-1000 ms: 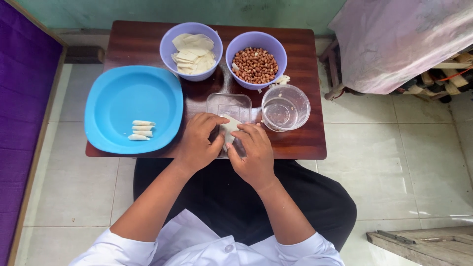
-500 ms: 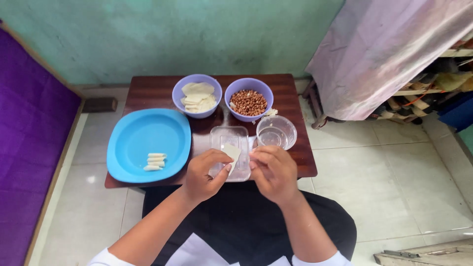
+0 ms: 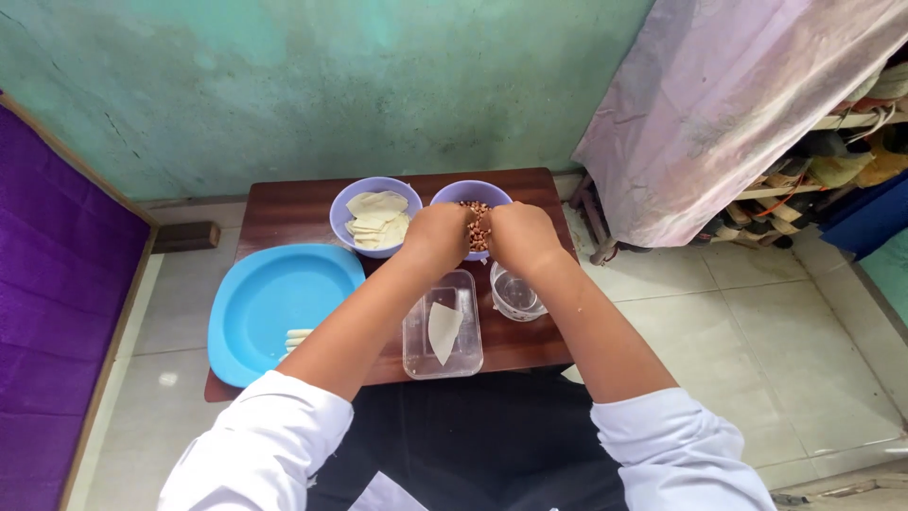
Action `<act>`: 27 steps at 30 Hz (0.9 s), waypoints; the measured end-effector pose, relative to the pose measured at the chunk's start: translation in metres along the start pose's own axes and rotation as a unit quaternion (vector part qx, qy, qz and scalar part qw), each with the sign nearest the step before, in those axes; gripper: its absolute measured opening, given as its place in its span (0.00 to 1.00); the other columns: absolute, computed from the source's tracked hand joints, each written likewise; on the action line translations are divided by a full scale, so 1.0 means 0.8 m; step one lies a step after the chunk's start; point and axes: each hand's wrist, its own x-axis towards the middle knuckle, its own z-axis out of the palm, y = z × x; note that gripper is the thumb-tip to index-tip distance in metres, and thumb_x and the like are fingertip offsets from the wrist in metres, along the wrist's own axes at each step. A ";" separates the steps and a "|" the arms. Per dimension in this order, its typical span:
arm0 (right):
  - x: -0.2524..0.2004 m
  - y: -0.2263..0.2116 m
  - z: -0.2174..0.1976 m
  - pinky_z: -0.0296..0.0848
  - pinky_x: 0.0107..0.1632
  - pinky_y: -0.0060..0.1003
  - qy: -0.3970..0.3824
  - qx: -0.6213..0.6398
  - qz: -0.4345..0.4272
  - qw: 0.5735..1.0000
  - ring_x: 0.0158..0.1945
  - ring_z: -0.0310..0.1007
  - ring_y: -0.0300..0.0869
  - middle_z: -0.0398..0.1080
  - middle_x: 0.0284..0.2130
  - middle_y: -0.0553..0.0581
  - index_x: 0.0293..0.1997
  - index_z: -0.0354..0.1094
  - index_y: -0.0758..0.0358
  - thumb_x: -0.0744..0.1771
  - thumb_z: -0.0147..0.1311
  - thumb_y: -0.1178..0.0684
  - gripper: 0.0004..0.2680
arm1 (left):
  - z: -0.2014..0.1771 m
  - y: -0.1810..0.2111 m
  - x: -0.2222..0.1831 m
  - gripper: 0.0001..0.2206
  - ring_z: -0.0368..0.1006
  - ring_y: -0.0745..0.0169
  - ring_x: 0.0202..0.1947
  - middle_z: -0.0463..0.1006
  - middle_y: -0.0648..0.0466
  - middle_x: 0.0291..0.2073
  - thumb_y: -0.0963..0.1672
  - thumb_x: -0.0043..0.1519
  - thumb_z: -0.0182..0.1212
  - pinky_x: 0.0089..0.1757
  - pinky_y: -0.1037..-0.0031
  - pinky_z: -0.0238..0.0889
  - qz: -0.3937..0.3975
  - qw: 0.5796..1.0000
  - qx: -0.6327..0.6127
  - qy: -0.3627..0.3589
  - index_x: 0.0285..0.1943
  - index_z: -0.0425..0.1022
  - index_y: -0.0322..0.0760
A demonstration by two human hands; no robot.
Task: Wrapping individual peanuts in small squares of dough to create nut rolls for processing.
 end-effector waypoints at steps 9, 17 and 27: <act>0.047 -0.009 0.014 0.77 0.52 0.54 -0.117 -0.023 0.010 0.993 0.42 0.82 0.59 0.80 0.31 0.62 0.38 0.80 0.62 0.61 0.57 0.55 0.07 | 0.022 0.001 0.030 0.08 0.83 0.39 0.35 0.83 0.44 0.28 0.40 0.52 0.62 0.37 0.53 0.76 -0.044 0.996 0.009 -0.074 0.37 0.83 0.33; 0.066 -0.001 0.049 0.61 0.67 0.58 -0.127 -0.025 0.015 0.991 0.47 0.81 0.57 0.80 0.33 0.61 0.39 0.80 0.63 0.62 0.59 0.54 0.08 | 0.011 0.010 0.034 0.10 0.83 0.39 0.38 0.83 0.43 0.32 0.40 0.54 0.60 0.40 0.53 0.76 -0.059 0.994 -0.007 -0.092 0.42 0.83 0.34; 0.050 -0.010 0.017 0.66 0.61 0.55 -0.141 -0.003 0.047 0.989 0.50 0.80 0.57 0.81 0.38 0.60 0.42 0.80 0.60 0.61 0.55 0.52 0.11 | -0.004 0.011 0.026 0.09 0.82 0.37 0.41 0.84 0.40 0.34 0.39 0.56 0.60 0.43 0.52 0.76 -0.053 0.992 -0.030 -0.108 0.42 0.84 0.32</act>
